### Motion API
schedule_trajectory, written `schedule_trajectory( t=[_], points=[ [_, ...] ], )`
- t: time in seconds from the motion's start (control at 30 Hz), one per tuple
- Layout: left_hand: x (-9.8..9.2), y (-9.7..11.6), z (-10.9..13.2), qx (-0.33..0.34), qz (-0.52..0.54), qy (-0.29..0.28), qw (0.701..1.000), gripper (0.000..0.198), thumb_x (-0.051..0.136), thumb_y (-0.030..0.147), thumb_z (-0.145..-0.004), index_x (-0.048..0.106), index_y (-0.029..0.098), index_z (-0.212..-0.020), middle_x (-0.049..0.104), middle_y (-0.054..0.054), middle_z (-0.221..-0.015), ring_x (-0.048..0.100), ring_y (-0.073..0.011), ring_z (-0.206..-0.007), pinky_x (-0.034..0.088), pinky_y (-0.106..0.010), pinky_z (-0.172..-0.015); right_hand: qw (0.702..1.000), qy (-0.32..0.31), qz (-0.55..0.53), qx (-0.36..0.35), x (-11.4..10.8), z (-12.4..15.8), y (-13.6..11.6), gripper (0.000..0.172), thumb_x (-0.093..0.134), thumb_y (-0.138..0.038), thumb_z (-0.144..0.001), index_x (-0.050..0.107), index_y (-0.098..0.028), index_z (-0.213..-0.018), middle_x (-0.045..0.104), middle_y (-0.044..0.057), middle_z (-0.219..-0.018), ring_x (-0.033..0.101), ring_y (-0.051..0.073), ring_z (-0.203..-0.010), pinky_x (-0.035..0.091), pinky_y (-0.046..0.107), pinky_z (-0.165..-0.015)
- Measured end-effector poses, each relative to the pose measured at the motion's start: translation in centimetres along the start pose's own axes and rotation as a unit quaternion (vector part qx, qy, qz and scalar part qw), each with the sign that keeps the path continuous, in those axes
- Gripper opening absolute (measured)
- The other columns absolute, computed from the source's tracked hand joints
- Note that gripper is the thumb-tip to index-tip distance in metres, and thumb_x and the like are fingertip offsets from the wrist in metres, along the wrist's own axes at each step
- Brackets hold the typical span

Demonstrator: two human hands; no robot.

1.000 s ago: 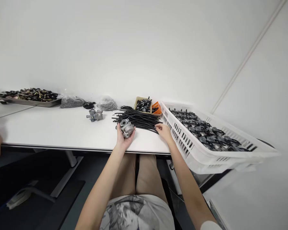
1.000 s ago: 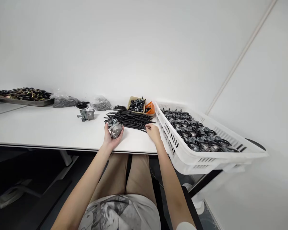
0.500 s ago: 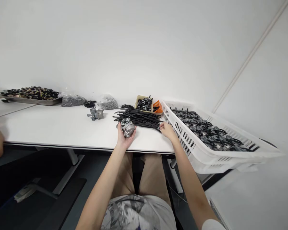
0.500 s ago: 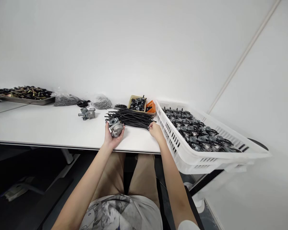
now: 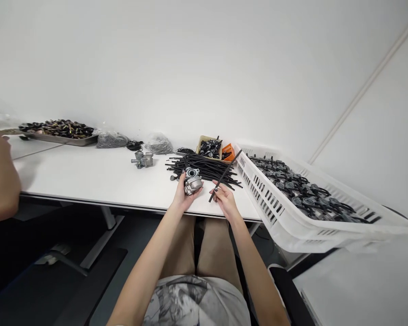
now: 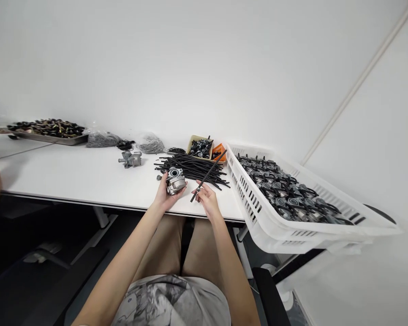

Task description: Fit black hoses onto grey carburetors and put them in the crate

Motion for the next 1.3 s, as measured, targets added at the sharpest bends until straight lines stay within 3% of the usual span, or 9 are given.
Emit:
schedule_trajectory(
  t=[0.13, 0.3, 0.43, 0.53, 0.67, 0.83, 0.97, 1.13, 1.3],
  points=[
    [-0.2, 0.0, -0.1, -0.001, 0.003, 0.001, 1.0, 0.042, 0.054, 0.052, -0.091, 0.062, 0.015, -0.11, 0.072, -0.009, -0.093, 0.072, -0.0224, -0.084, 0.06, -0.032, -0.067, 0.997, 0.051, 0.031, -0.055, -0.4, 1.4, -2.4, 0.078, 0.074, -0.036, -0.071, 0.045, -0.025, -0.143, 0.06, -0.005, -0.064, 0.052, 0.013, -0.059, 0.039, 0.025, -0.056],
    [-0.3, 0.0, -0.3, -0.003, 0.011, -0.004, 1.0, 0.043, 0.056, 0.053, -0.09, 0.061, 0.016, -0.111, 0.072, -0.008, -0.093, 0.072, -0.0221, -0.084, 0.061, -0.032, -0.068, 0.995, 0.064, 0.008, -0.081, -1.5, 3.1, -7.9, 0.041, 0.054, -0.047, -0.082, 0.068, -0.021, -0.11, 0.066, 0.006, -0.077, 0.059, 0.018, -0.069, 0.046, 0.031, -0.061],
    [-0.3, 0.0, -0.3, -0.003, 0.013, -0.008, 1.0, 0.044, 0.055, 0.054, -0.09, 0.062, 0.016, -0.111, 0.072, -0.009, -0.094, 0.072, -0.0216, -0.085, 0.061, -0.032, -0.068, 0.992, 0.059, 0.014, -0.109, -3.0, 3.4, -10.9, 0.035, 0.055, -0.044, -0.08, 0.069, -0.021, -0.103, 0.071, 0.01, -0.088, 0.059, 0.019, -0.071, 0.048, 0.034, -0.065],
    [-0.3, 0.0, -0.3, -0.002, 0.009, -0.004, 1.0, 0.045, 0.057, 0.055, -0.088, 0.061, 0.017, -0.111, 0.071, -0.009, -0.094, 0.071, -0.0217, -0.086, 0.061, -0.031, -0.069, 0.982, 0.098, 0.084, -0.135, -4.4, 2.7, -11.6, 0.032, 0.066, -0.038, -0.075, 0.069, -0.022, -0.102, 0.069, 0.005, -0.079, 0.052, 0.014, -0.06, 0.043, 0.03, -0.058],
    [-0.3, 0.0, -0.2, -0.004, 0.006, -0.002, 1.0, 0.045, 0.057, 0.055, -0.088, 0.062, 0.017, -0.111, 0.071, -0.009, -0.094, 0.071, -0.0223, -0.086, 0.061, -0.032, -0.068, 0.965, 0.096, 0.217, -0.11, -4.7, 0.1, -9.3, 0.032, 0.066, -0.042, -0.077, 0.07, -0.018, -0.097, 0.063, 0.0, -0.062, 0.054, 0.014, -0.057, 0.041, 0.027, -0.055],
    [-0.2, 0.1, 0.0, -0.004, 0.008, 0.004, 1.0, 0.044, 0.054, 0.054, -0.09, 0.062, 0.016, -0.11, 0.072, -0.009, -0.093, 0.072, -0.0218, -0.084, 0.061, -0.031, -0.068, 0.938, 0.044, 0.339, -0.052, -4.0, -2.1, -3.0, 0.027, 0.063, -0.045, -0.079, 0.066, -0.018, -0.081, 0.064, 0.0, -0.06, 0.061, 0.016, -0.061, 0.043, 0.027, -0.057],
    [-0.2, -0.1, 0.0, -0.011, 0.01, 0.013, 1.0, 0.042, 0.056, 0.052, -0.09, 0.062, 0.015, -0.11, 0.072, -0.009, -0.092, 0.072, -0.022, -0.085, 0.06, -0.032, -0.069, 0.959, 0.005, 0.282, -0.007, -3.0, -1.6, 0.1, 0.033, 0.067, -0.051, -0.076, 0.061, -0.019, -0.071, 0.064, 0.0, -0.057, 0.055, 0.013, -0.053, 0.042, 0.026, -0.054],
    [0.0, -0.2, -0.1, -0.009, -0.012, -0.006, 1.0, 0.042, 0.056, 0.051, -0.09, 0.062, 0.014, -0.11, 0.072, -0.009, -0.093, 0.071, -0.0211, -0.084, 0.06, -0.032, -0.07, 0.995, 0.007, 0.1, -0.006, -1.0, -0.8, 0.0, 0.041, 0.074, -0.058, -0.069, 0.064, -0.018, -0.075, 0.064, 0.0, -0.059, 0.049, 0.01, -0.049, 0.037, 0.025, -0.05],
    [0.0, -0.3, -0.2, 0.002, -0.036, -0.003, 0.999, 0.038, 0.057, 0.048, -0.091, 0.061, 0.016, -0.11, 0.072, -0.008, -0.093, 0.071, -0.0207, -0.083, 0.06, -0.034, -0.072, 0.997, 0.026, 0.073, -0.009, 0.5, -0.7, 0.7, 0.037, 0.078, -0.053, -0.068, 0.063, -0.019, -0.071, 0.062, -0.001, -0.058, 0.05, 0.011, -0.05, 0.036, 0.025, -0.05]
  ],
)
Point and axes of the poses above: each hand's wrist, its own z-axis away from the middle knuckle, its own x-axis out of the palm, y = z × x, the point moved 8 cm from there along -z, towards the middle knuckle
